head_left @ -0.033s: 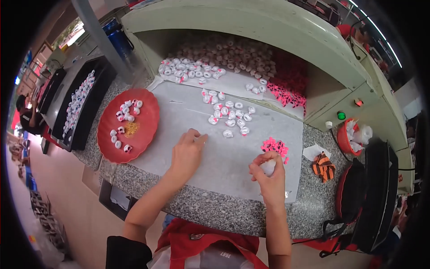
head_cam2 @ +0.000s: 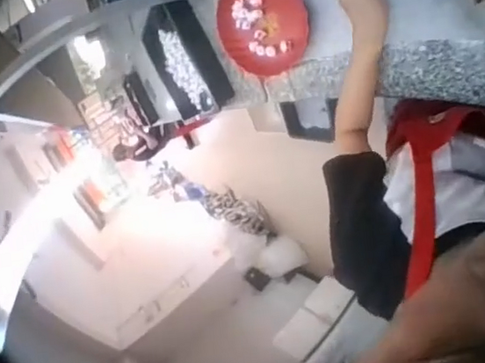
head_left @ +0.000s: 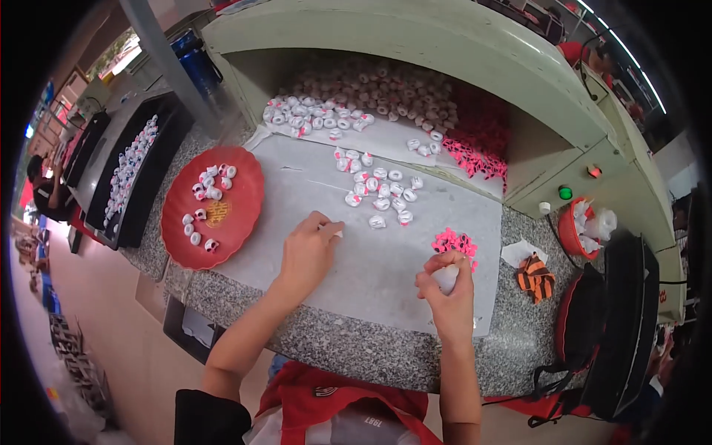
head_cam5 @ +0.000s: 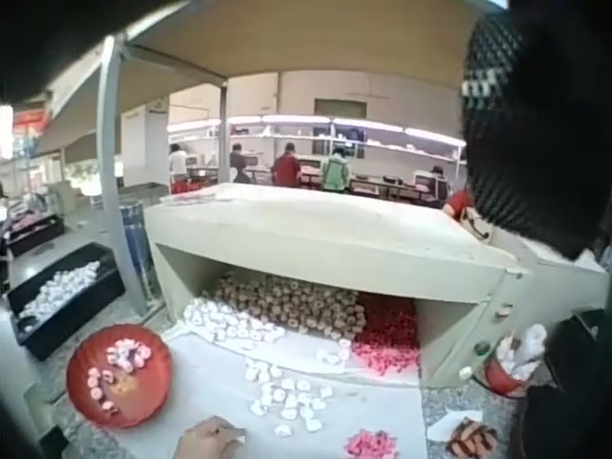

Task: Apply glue to small pink bows and attach them to plastic toy head components.

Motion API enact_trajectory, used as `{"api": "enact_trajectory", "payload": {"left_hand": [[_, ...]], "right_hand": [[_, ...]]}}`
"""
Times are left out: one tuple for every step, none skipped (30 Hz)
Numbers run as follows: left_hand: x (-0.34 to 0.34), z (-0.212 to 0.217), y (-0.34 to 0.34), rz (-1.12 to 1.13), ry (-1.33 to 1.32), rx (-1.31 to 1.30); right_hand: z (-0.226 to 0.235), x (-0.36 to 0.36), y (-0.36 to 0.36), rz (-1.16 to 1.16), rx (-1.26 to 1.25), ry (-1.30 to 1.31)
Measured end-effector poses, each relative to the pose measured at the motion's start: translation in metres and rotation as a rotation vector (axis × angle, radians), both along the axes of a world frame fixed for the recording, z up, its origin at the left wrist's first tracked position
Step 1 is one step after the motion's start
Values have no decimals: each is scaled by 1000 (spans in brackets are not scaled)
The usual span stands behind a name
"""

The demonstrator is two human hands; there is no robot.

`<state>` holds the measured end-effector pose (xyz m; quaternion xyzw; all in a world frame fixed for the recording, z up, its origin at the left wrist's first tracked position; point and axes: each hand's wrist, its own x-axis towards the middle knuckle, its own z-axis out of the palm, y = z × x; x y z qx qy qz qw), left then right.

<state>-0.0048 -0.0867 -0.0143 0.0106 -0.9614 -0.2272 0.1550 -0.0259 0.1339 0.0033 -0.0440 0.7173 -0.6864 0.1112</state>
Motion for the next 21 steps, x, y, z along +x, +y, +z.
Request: {"api": "enact_trajectory", "payload": {"left_hand": [[-1, 2, 2, 1, 1, 2], [-2, 7, 7, -48, -168, 593], [-5, 16, 15, -108, -353, 1180], [-8, 22, 22, -123, -363, 1178], [-9, 26, 31, -186, -476, 1699], [-9, 29, 39, -240, -593, 2222], [-9, 30, 50, -195, -594, 2279], [-9, 29, 57, -205, -610, 2278], [-9, 28, 62, -234, -606, 2265], [-7, 27, 66, -262, -601, 2252], [-5, 23, 68, -288, -534, 2151], [-3, 22, 67, -292, -541, 2151], [-2, 22, 64, -310, -530, 2114], [-1, 22, 63, -327, -517, 2077], [-2, 23, 65, -330, -524, 2078], [-4, 25, 69, -283, -477, 2025], [-4, 27, 72, -237, -430, 1972], [-3, 29, 74, -239, -432, 1974], [0, 30, 76, -221, -353, 1723], [4, 31, 77, -202, -277, 1472], [7, 31, 79, -199, -274, 1473]], "right_hand": [[2, 1, 3, -13, -31, 60], [6, 2, 5, -30, -62, 120], [8, 4, 6, -49, -60, 116], [11, 4, 7, -27, -96, 125], [14, 4, 8, -8, -130, 135], [16, 4, 8, -27, -127, 136], [19, 4, 7, -32, -210, 130], [22, 4, 8, -37, -292, 125], [26, 3, 11, -49, -288, 128], [30, 3, 12, -89, -303, 107], [34, 3, 14, -125, -318, 86], [38, 4, 15, -132, -316, 87], [42, 6, 16, -179, -282, 105], [44, 8, 17, -225, -248, 122], [42, 10, 19, -231, -245, 122], [40, 13, 21, -263, -207, 201], [38, 17, 23, -293, -167, 280], [38, 20, 24, -295, -165, 280], [38, 23, 24, -289, -86, 443], [38, 26, 24, -281, -6, 607], [39, 28, 24, -277, -7, 606]]}}
